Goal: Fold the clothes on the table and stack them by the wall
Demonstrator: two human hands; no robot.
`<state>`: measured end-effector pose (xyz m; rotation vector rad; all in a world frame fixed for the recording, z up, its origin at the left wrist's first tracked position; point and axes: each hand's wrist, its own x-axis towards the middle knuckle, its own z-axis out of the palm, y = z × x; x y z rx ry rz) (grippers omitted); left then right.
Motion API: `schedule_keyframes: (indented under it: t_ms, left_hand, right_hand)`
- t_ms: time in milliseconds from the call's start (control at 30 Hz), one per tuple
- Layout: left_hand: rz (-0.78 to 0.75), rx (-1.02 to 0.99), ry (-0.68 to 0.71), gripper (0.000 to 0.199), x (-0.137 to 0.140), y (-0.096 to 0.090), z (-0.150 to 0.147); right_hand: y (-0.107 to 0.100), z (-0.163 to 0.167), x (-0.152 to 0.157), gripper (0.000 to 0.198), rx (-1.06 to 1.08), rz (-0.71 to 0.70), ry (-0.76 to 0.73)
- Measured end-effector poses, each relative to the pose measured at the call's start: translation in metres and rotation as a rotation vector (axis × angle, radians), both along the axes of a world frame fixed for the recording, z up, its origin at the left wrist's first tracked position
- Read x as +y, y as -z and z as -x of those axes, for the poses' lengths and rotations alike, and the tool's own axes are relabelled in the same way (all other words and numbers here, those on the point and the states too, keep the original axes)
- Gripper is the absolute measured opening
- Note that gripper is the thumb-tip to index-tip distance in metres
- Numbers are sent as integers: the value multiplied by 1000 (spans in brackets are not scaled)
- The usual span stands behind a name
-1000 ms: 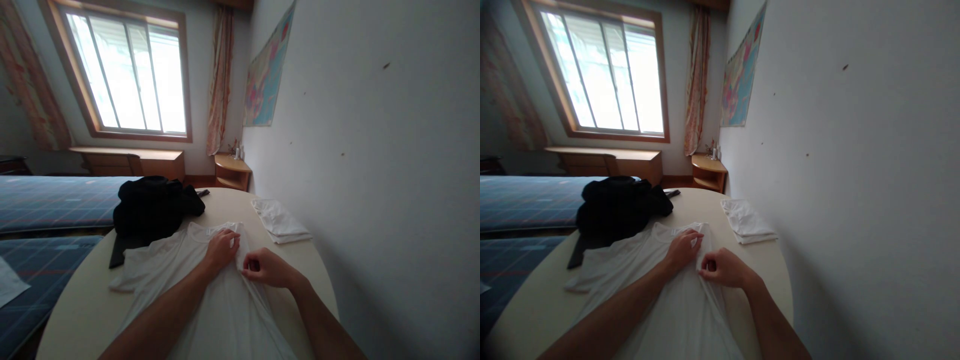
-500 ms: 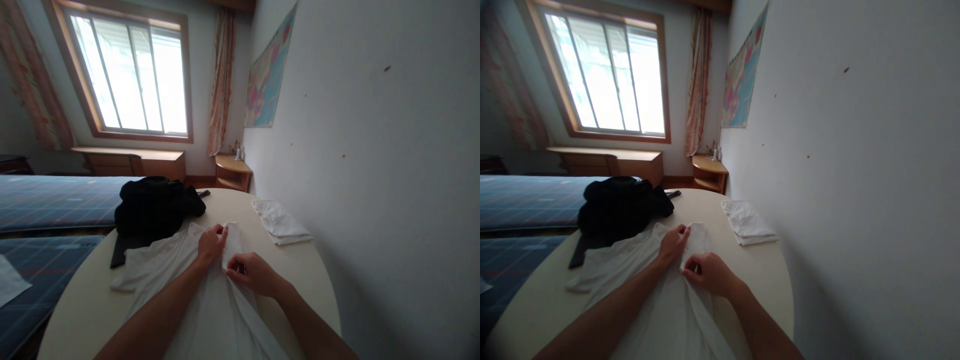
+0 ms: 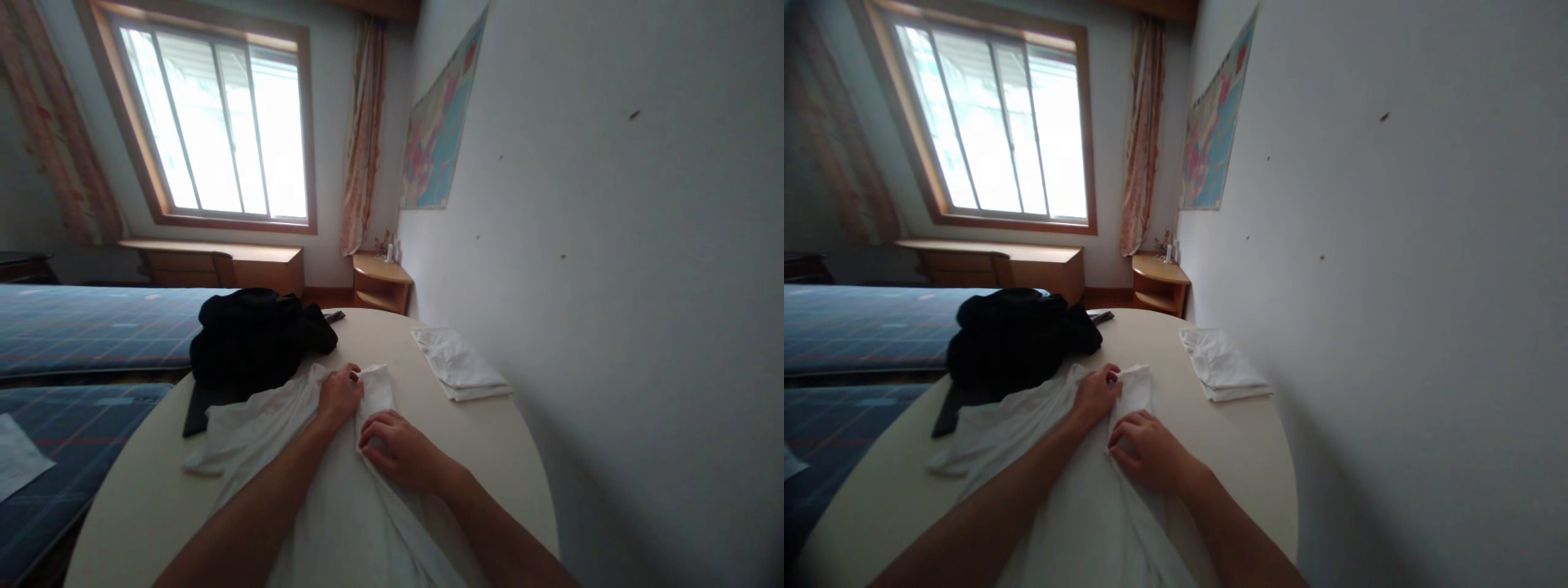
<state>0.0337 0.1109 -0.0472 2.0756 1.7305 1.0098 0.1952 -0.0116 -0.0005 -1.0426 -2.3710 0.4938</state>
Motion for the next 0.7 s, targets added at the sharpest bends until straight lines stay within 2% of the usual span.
schedule_keyframes:
  t_ms: [167,433,567,700]
  left_hand:
    - [-2,-15,13,16,3,-1,2]
    - [25,28,31,5,6,1,1]
    - [69,46,48,14,10,-2,-1]
    - [126,104,136,28,15,-10,1]
  right_hand:
    - [9,0,1,43,6,9,-5]
    - [19,9,-2,65,-238,98,74]
    - [20,12,-4,72,-287,152,104]
    - [19,7,0,77,-305,162,120]
